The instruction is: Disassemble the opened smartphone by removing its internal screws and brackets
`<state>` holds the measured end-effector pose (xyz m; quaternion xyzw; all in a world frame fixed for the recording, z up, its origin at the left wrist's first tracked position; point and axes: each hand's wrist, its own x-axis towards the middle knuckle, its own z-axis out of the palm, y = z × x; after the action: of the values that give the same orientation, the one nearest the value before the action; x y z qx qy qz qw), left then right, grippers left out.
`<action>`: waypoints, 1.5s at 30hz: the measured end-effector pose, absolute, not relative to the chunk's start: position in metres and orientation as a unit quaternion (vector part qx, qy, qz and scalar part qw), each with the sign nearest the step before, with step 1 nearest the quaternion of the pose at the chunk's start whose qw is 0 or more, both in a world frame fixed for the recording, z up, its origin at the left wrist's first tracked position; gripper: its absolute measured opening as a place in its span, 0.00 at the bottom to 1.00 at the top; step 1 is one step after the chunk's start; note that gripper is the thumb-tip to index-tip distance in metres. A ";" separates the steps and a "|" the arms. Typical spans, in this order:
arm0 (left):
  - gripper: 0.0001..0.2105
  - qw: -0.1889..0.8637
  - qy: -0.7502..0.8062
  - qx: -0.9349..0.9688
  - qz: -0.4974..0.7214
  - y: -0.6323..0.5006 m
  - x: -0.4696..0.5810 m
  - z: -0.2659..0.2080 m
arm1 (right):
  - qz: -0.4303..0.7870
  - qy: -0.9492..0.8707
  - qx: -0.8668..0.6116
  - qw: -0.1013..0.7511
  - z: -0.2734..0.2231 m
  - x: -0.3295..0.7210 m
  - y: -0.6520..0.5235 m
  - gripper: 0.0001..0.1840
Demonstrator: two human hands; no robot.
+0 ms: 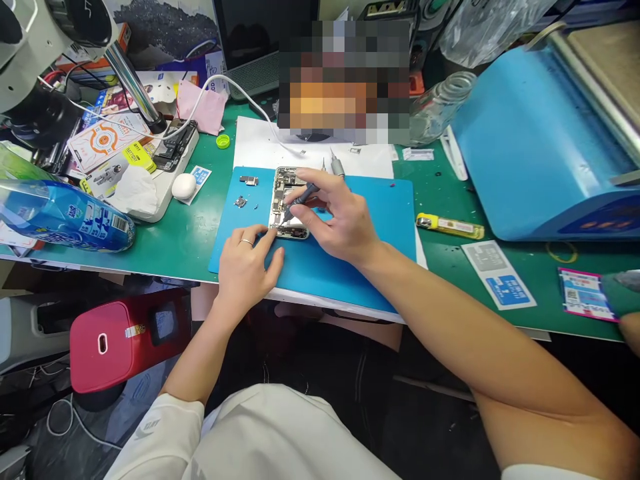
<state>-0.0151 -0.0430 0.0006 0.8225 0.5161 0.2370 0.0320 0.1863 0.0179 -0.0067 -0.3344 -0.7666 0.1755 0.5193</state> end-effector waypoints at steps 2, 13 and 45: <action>0.17 0.029 0.514 0.825 0.232 -0.043 -0.015 0.001 | 0.174 -0.768 -0.334 0.518 -0.008 0.186 0.018 0.24; 0.18 -0.001 0.501 0.832 0.238 -0.042 -0.015 -0.001 | 0.181 -0.769 -0.331 0.517 -0.008 0.187 0.019 0.24; 0.21 0.000 0.512 0.840 0.179 -0.042 -0.014 0.003 | 0.187 -0.760 -0.347 0.517 -0.006 0.190 0.020 0.22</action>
<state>-0.0135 -0.0423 0.0029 0.8403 0.5116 0.1793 0.0000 0.1900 0.0203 -0.0063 -0.3470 -0.7600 0.1867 0.5168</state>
